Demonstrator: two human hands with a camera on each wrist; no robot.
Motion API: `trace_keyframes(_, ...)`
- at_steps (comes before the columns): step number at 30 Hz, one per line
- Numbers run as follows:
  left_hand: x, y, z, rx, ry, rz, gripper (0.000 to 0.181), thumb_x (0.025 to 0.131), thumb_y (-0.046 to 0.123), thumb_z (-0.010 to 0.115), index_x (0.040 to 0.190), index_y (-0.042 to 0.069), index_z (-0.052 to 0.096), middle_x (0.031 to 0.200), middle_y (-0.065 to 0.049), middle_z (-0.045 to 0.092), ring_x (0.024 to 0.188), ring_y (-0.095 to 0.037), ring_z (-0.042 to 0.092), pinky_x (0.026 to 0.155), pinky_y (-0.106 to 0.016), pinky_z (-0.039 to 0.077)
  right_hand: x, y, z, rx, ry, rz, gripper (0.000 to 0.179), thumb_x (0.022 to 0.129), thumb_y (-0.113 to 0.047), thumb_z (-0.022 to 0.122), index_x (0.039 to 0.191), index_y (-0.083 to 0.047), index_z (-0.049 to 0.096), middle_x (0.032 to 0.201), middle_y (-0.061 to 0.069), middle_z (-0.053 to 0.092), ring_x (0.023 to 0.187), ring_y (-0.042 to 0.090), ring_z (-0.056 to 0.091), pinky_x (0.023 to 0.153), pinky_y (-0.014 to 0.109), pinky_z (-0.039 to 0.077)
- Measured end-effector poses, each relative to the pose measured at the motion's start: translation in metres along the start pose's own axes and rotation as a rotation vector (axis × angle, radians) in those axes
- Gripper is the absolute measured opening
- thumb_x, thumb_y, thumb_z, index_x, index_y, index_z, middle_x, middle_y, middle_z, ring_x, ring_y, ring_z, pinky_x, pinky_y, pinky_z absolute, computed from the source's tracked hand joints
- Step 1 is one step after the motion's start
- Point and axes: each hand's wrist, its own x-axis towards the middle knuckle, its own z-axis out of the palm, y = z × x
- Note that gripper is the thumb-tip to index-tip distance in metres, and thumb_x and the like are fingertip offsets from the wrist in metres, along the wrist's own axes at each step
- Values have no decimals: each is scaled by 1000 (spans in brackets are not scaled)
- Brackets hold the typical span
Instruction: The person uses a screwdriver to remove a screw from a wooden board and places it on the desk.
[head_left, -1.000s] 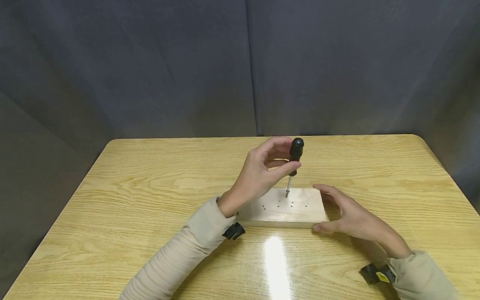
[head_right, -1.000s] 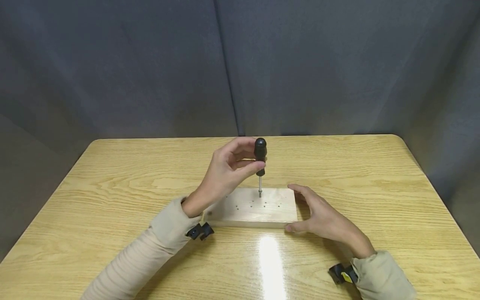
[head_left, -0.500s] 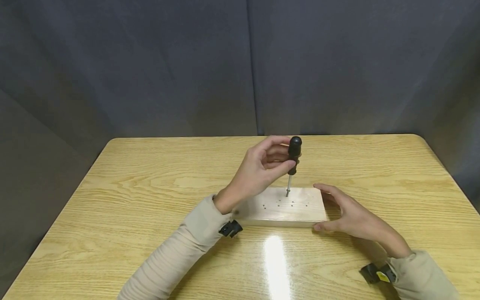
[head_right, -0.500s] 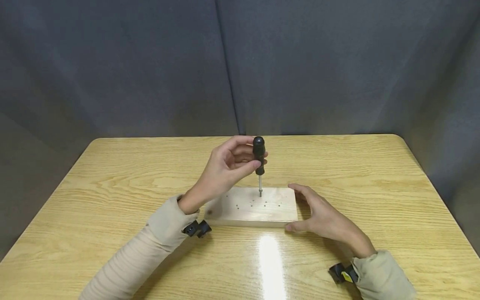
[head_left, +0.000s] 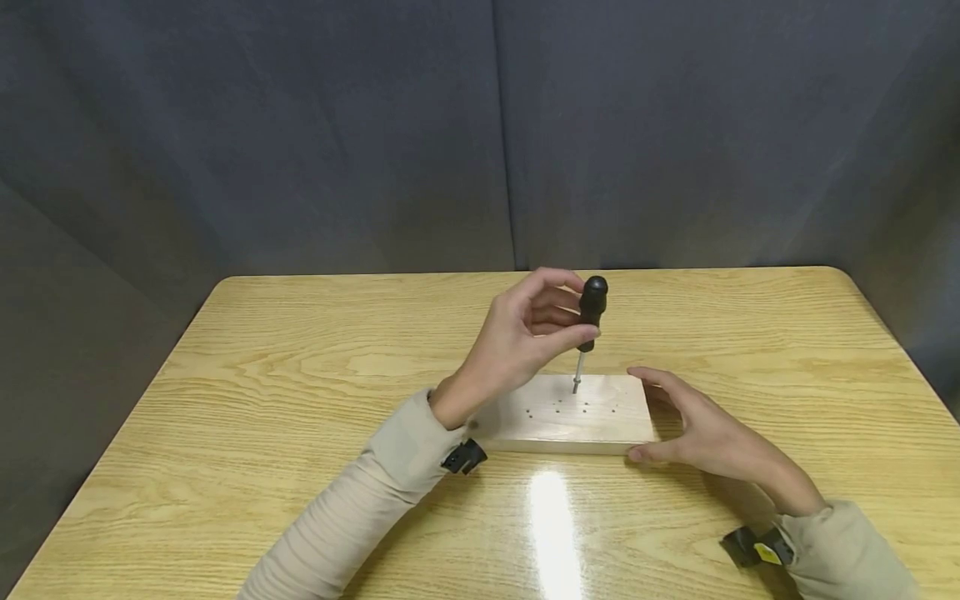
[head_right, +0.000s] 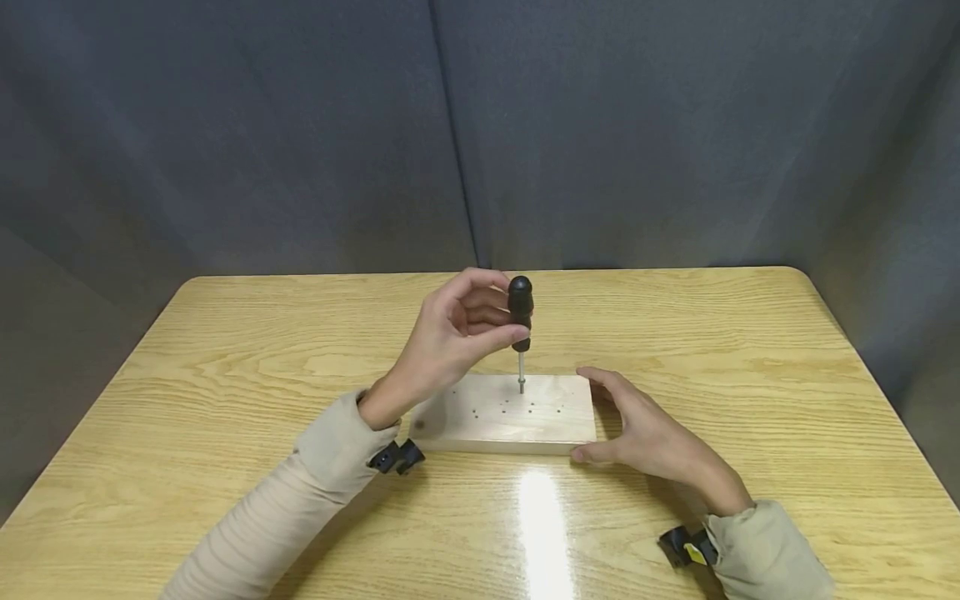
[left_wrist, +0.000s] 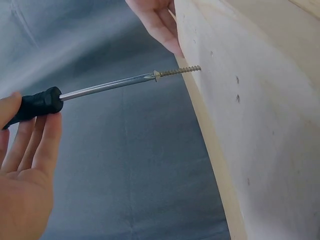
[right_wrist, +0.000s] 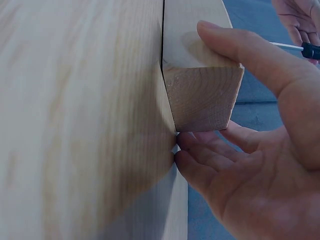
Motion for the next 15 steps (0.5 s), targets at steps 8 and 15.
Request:
trace_keyframes(8, -1, -2, 1, 11, 11, 20, 42, 83, -7, 74, 121, -3, 57, 109, -26, 70, 90, -29, 73, 82, -41, 62, 0, 0, 0, -1, 2, -4, 101, 75, -33, 88, 152, -2, 30, 151, 26, 39, 140, 48, 34, 109, 71, 29)
trace_keyframes(15, -1, -4, 3, 35, 19, 11, 46, 85, -4, 73, 129, -3, 59, 111, -23, 69, 92, -28, 73, 85, -35, 62, 0, 0, 0, -9, 3, 0, 102, 74, -33, 88, 152, -2, 30, 151, 26, 39, 140, 48, 35, 109, 71, 29)
